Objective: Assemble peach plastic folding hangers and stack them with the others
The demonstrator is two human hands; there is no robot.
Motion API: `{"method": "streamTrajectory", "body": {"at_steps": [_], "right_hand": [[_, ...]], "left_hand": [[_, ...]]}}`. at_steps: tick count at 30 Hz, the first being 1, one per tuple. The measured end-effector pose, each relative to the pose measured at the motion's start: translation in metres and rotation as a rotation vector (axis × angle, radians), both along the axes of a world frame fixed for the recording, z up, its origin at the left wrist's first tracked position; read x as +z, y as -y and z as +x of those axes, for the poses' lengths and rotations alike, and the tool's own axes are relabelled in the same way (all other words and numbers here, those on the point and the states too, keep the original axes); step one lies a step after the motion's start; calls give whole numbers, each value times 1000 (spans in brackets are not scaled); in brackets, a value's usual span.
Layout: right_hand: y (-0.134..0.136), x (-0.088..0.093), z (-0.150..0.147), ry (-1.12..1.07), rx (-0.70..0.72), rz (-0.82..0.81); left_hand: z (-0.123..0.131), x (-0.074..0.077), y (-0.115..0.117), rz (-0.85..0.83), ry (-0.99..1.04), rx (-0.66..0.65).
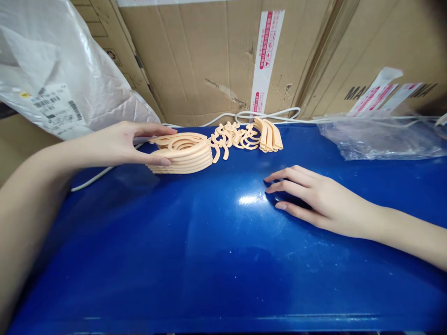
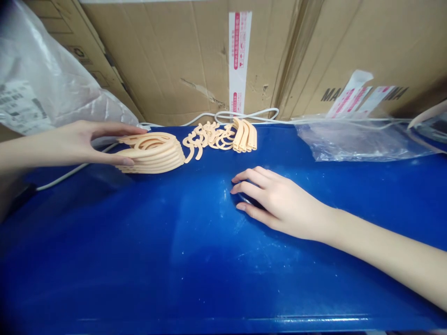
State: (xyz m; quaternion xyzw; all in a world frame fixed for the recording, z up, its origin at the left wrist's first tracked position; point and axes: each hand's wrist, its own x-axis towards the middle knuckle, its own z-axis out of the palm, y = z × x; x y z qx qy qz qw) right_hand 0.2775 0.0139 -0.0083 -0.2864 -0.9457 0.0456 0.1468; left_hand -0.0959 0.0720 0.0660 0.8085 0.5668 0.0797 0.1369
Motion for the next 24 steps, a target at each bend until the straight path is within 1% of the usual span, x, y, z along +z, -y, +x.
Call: {"method": "streamTrajectory", "body": {"at_steps": [4,9,16,21,24], "right_hand": [[0,0,0,5,-6,5],[0,0,0,8,-9,5],[0,0,0,19,-8,4],[-1,-1,0,24,-8,5],[-1,-1,1,19,-4,14]], "left_hand": [[-2,-1,0,-7,34,10],[-3,-3,-1,-46,75,-17],[-4,-3,-2,-7,-29,-3],[-17,-4,-8,15,-112,14],[-24,-4,-13,34,-111,45]]}}
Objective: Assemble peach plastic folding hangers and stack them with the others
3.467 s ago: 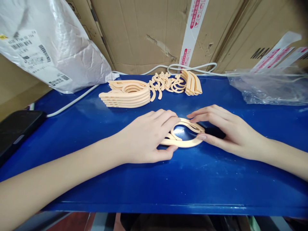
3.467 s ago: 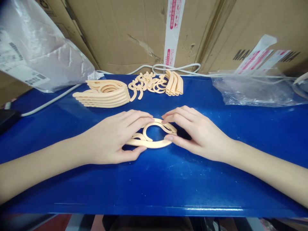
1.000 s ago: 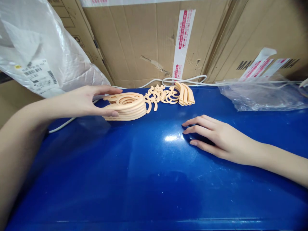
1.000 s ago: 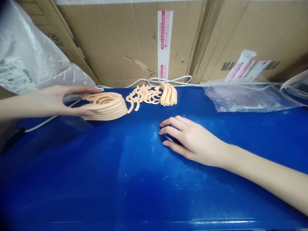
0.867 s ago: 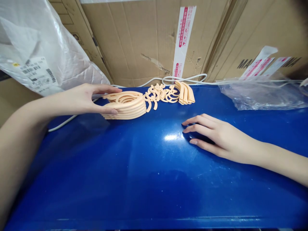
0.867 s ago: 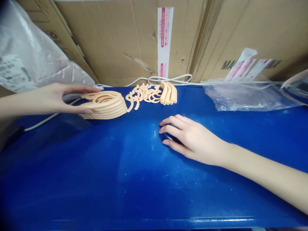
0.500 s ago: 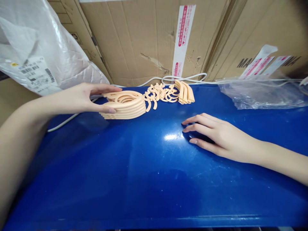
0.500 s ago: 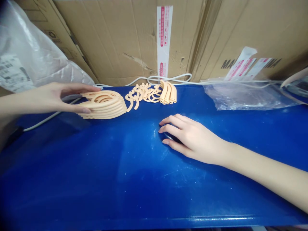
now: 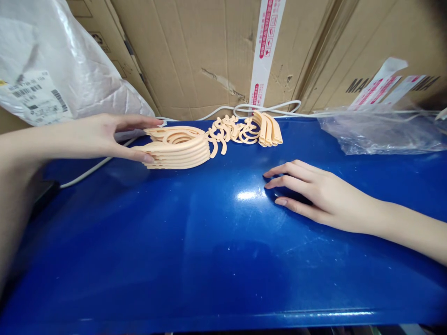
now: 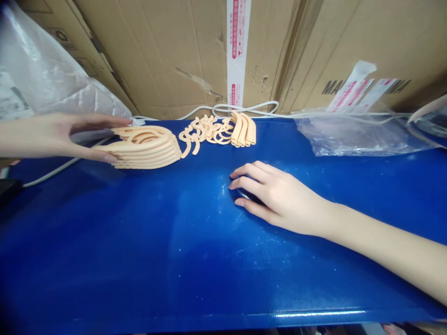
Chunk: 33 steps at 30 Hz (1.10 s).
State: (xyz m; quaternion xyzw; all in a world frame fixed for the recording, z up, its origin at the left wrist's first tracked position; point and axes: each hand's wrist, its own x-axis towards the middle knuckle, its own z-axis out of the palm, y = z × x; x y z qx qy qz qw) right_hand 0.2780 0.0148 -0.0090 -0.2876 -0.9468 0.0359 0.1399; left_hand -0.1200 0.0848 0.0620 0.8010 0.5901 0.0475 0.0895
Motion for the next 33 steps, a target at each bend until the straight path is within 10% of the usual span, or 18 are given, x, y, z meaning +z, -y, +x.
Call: {"method": "streamTrajectory", "body": {"at_steps": [33], "right_hand": [[0,-1,1,24,3,2]], "left_hand": [[-23,-19,-25,71,6,-144]]}}
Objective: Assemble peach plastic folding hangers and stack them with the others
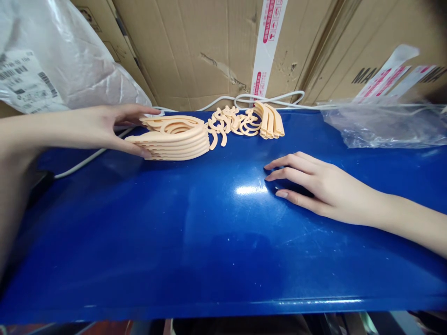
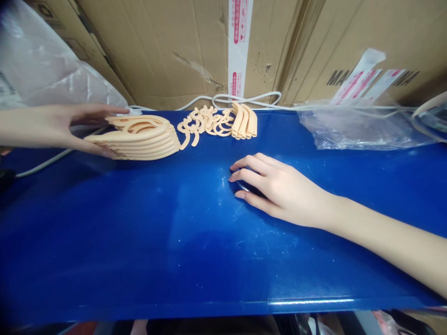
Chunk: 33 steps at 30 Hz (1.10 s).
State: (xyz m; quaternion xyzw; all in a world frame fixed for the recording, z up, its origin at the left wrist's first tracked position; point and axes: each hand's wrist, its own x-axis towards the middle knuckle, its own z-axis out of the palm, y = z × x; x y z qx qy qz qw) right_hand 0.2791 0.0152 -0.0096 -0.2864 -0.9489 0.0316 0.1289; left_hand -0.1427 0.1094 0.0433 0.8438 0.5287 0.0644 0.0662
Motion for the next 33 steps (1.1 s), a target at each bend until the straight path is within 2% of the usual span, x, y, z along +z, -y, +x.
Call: {"method": "streamTrajectory", "body": {"at_steps": [7,10,12,14,16,18,19,21,23,27,30,33], "right_hand": [[0,0,0,-5,9,2],[-1,0,0,-6,10,5],[-1,-1,0,-7,9,7],[-1,-1,1,-9,9,6],[-1,-1,0,-8,9,-2],[-1,0,0,-7,10,-15],[-1,0,0,-8,10,-18],[-1,0,-1,-10,11,-17],[-1,0,-1,-9,11,-14],[-2,0,-1,-7,9,-5],[-2,1,-1,-5,7,-5],[-2,1,-2,-7,5,-3]], "left_hand": [[9,0,7,-110,77,149],[11,2,11,-109,67,157],[18,7,17,-39,34,132],[35,12,28,113,25,62],[61,15,44,342,98,-83],[91,11,63,459,105,-184],[104,7,72,461,121,-271],[126,-7,86,373,106,-442],[138,-23,92,307,85,-537],[141,-49,87,71,71,-512],[139,-53,81,-2,66,-513],[138,-52,81,23,57,-519]]}}
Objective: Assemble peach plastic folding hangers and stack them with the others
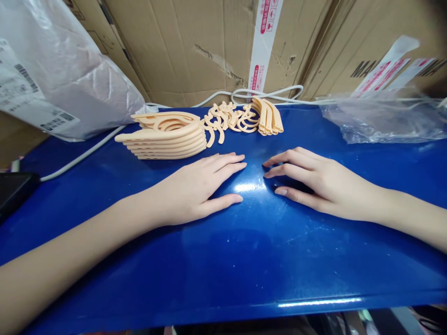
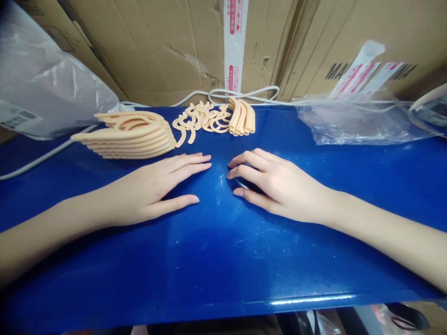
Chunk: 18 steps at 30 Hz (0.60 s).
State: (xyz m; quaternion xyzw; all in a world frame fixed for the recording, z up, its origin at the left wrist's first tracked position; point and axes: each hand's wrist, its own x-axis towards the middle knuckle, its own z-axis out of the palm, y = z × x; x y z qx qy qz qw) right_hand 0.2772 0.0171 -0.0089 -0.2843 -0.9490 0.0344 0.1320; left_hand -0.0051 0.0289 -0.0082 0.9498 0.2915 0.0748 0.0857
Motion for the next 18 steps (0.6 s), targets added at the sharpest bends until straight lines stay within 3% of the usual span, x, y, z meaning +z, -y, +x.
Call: {"method": "streamTrajectory", "body": {"at_steps": [14,18], "right_hand": [[-1,0,-1,0,-2,-19],[-9,10,4,16,-24,-52]], "left_hand": [[1,2,1,8,-15,13],[0,1,2,7,-6,9]]}}
